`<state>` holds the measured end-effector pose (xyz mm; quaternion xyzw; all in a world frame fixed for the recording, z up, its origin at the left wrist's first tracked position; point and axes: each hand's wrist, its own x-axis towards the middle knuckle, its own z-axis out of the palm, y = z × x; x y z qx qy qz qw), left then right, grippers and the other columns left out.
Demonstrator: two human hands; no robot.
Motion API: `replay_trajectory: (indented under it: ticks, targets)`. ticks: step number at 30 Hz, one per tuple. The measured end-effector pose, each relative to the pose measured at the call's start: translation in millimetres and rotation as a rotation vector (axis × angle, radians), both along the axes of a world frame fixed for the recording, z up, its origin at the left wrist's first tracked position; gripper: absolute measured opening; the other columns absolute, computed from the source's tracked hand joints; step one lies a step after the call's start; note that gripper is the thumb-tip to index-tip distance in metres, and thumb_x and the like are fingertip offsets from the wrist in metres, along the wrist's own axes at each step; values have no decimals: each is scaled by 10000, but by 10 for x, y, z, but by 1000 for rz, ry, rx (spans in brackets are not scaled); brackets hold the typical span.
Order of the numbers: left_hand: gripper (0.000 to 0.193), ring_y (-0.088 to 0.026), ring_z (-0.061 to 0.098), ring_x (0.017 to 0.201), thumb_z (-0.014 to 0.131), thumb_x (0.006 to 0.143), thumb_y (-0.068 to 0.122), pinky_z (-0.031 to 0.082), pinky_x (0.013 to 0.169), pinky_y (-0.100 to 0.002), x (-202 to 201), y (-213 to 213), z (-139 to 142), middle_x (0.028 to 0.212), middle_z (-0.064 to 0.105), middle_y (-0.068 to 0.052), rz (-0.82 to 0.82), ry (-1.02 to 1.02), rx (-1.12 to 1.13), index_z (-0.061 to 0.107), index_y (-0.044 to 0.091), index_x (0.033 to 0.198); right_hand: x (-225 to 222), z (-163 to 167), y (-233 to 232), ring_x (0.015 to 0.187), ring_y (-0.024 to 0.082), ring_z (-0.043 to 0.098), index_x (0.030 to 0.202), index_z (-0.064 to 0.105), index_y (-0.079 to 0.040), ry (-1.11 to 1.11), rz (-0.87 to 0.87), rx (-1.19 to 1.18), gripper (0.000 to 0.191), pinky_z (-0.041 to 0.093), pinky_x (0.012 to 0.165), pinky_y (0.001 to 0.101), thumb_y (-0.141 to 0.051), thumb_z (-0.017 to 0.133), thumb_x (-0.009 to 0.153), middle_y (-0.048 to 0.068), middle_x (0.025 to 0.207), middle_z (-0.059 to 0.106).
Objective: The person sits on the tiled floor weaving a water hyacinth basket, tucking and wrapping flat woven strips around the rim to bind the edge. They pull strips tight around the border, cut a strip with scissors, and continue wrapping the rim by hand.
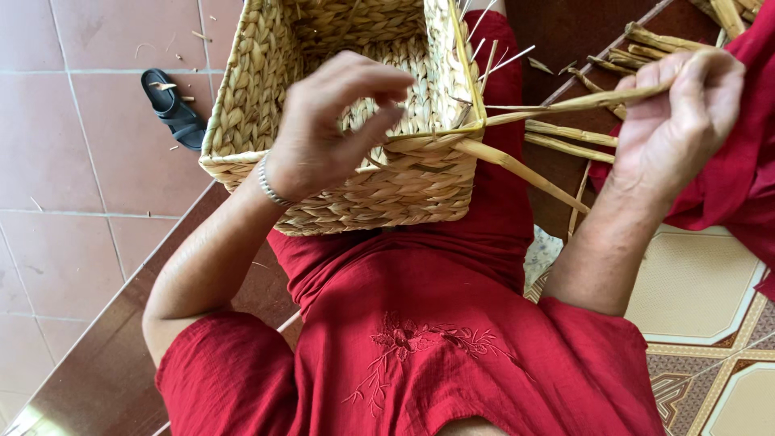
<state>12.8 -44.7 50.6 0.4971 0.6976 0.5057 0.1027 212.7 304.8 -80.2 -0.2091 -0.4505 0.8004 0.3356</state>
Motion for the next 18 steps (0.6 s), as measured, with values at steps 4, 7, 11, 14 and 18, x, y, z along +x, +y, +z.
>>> replay_trajectory:
  ticks: [4,7,11,14,18]
  targets:
    - [195,-188,711,974,731,1063,-102,584,845,-289,103,-314,171,1131,726,-109,218,70,20,684,14,1213,9,155,-83,756,174,530,1205,480,-29,-120,-52,416,139,541,721,339,-48,616,1180,93,925,520]
    - [199,-195,706,956,738,1064,-117,561,843,-286,226,-516,207,1079,730,-105,334,136,13,684,18,1200,-117,409,-180,916,217,529,1220,518,5,-283,-115,911,190,467,817,360,-92,676,1181,120,1065,534]
    - [188,-205,698,938,743,1062,-126,548,839,-288,412,-644,211,1045,725,-99,467,140,-33,687,23,1161,-203,825,-442,1301,333,542,1218,646,-16,-323,4,1477,233,408,1112,518,-228,653,1120,168,1291,613]
    - [207,-223,684,954,736,1033,-112,550,844,-310,508,-623,217,1054,718,-100,485,181,-33,692,34,1173,-364,894,-707,1288,343,595,1169,740,-45,-361,174,1842,301,288,1121,624,-297,686,1012,127,1264,715]
    - [245,-273,616,1114,762,952,-10,496,980,-440,660,-395,180,1170,689,-95,349,439,-77,715,64,1181,-466,908,-830,1179,293,663,1233,708,-30,-197,429,1607,293,395,1176,564,-281,746,1087,112,1182,709]
